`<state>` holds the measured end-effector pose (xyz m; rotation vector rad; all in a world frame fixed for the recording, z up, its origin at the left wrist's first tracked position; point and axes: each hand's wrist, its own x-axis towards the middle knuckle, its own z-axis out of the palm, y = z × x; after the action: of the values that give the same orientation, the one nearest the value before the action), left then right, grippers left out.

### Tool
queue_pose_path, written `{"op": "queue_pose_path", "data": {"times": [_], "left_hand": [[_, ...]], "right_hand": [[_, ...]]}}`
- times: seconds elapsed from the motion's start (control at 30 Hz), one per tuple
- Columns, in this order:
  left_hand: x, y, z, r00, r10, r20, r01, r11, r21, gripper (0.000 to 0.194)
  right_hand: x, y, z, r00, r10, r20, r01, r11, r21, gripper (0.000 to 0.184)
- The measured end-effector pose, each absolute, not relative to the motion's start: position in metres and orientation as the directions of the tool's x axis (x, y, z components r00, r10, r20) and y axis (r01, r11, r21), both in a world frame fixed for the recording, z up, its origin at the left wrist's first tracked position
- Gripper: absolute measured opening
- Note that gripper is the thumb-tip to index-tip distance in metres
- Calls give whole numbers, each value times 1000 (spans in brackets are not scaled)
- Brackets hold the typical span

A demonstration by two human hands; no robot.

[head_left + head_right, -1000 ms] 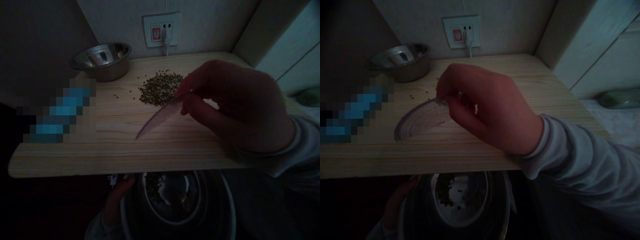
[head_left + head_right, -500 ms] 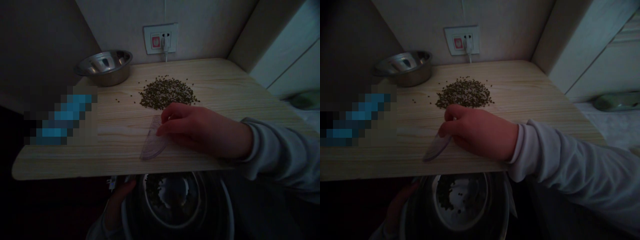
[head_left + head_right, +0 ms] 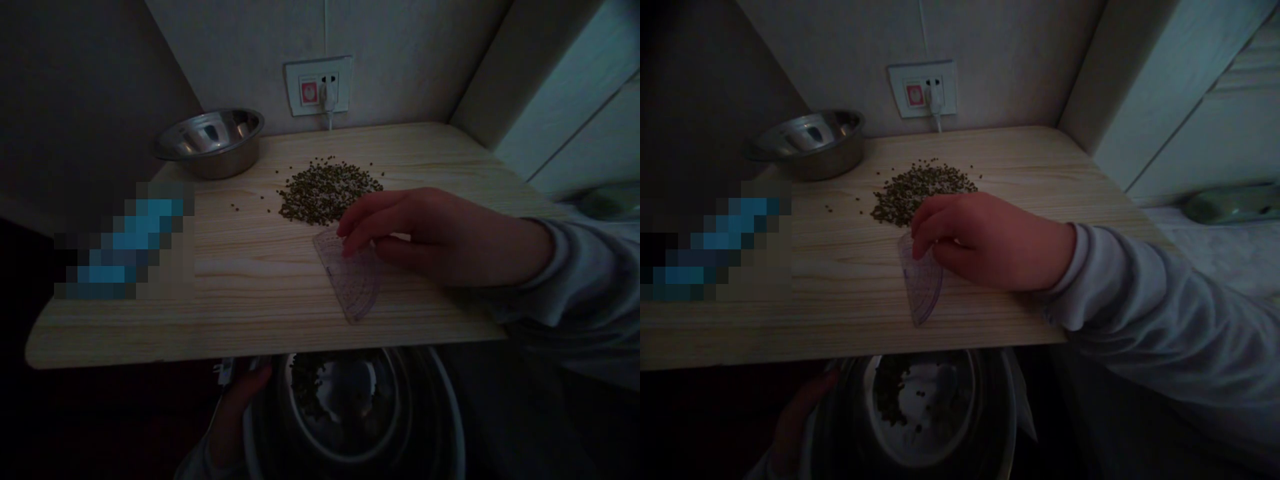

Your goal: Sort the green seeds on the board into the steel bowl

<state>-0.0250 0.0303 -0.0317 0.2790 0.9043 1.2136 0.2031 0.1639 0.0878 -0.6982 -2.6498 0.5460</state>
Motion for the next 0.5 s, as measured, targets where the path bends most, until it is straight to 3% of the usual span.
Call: {"op": "queue_pose_path", "data": {"times": [0.27,0.5], "left_hand": [[-43,29,-54,82,794,-603,-629,510,587,18],[-49,26,-57,170,891,-420,-627,427,651,19]], "right_hand": [[193,158,87,-770,610,186,454,729,-512,15],[192,156,90,-785,613,86,473,684,-556,11]]}}
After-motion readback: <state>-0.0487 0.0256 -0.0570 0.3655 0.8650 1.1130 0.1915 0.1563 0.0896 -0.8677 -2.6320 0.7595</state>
